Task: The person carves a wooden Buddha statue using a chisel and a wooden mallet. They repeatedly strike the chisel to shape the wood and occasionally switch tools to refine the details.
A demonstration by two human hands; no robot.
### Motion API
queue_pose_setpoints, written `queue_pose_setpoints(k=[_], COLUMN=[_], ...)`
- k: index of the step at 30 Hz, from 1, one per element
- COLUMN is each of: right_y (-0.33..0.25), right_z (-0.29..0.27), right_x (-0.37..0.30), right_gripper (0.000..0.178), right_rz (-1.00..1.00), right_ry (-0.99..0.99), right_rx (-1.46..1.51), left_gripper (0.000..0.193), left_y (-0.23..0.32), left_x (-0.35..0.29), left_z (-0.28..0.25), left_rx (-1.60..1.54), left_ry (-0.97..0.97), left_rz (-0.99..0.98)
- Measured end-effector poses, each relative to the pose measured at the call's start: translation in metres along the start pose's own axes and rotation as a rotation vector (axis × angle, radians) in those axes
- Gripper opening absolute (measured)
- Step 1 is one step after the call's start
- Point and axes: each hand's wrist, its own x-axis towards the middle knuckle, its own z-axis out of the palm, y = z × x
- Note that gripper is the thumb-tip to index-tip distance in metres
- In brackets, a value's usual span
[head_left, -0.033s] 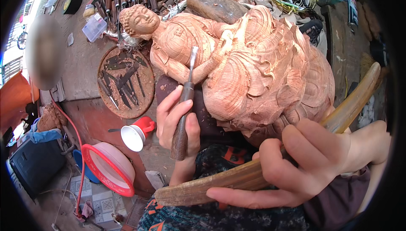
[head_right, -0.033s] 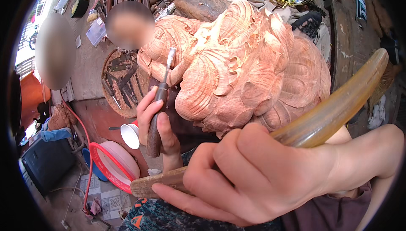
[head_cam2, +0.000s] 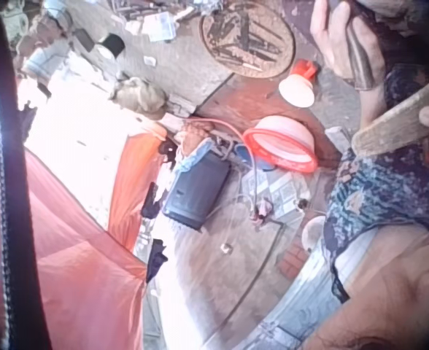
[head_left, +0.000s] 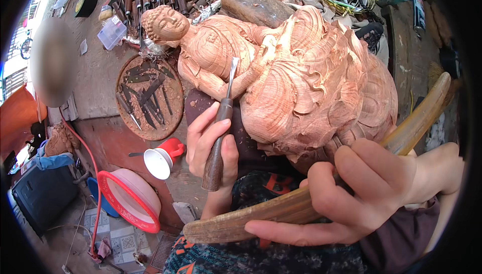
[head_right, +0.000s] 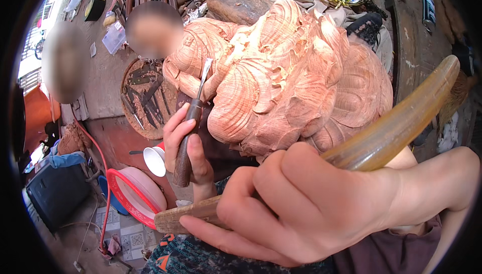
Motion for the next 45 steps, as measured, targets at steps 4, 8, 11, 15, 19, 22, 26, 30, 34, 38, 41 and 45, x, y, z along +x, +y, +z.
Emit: queue_pose_setpoints(k=[4,8,11,15,19,22,26,30,34,38,41,45], right_y=[-0.003,0.004,0.001,0.003,0.005,0.007,0.005,0.01,0.011,0.011,0.01,0.009], right_z=[0.0,0.004,0.002,0.004,0.004,0.003,0.0,0.0,-0.004,0.003,0.003,0.009], right_x=[0.0,-0.002,0.0,-0.005,-0.009,-0.013,-0.009,-0.001,-0.007,-0.019,-0.015,-0.015], right_gripper=[0.054,0.053,0.053,0.054,0.056,0.059,0.062,0.062,0.064,0.068,0.067,0.067], right_rz=[0.02,-0.075,-0.032,-0.04,-0.05,-0.025,-0.01,0.01,0.072,0.023,0.001,-0.032], right_ry=[-0.001,0.042,-0.085,-0.056,0.004,-0.019,-0.023,-0.068,-0.197,-0.143,-0.187,-0.249], right_rx=[0.034,0.061,-0.077,-0.028,0.008,0.01,0.034,0.026,0.003,0.128,0.145,0.159], left_gripper=[0.021,0.02,0.02,0.02,0.02,0.021,0.02,0.021,0.022,0.028,0.032,0.032], left_y=[0.001,0.004,0.005,-0.005,-0.003,0.005,0.008,0.008,0.005,-0.015,-0.022,-0.027], left_x=[0.002,-0.001,0.001,0.008,-0.001,0.005,0.005,0.007,0.012,-0.004,-0.009,-0.009], left_z=[0.002,0.006,0.013,0.019,0.012,0.007,0.012,0.017,0.018,0.003,-0.017,-0.026], left_rx=[0.048,0.081,0.053,0.057,-0.024,0.062,0.065,0.089,-0.013,-0.094,-0.12,-0.193], left_ry=[-0.021,0.029,0.014,0.016,0.078,-0.018,-0.007,0.009,0.062,0.093,-0.02,-0.033], left_rz=[0.038,0.03,-0.007,0.039,0.014,0.041,0.03,0.009,-0.029,0.016,-0.032,-0.112])
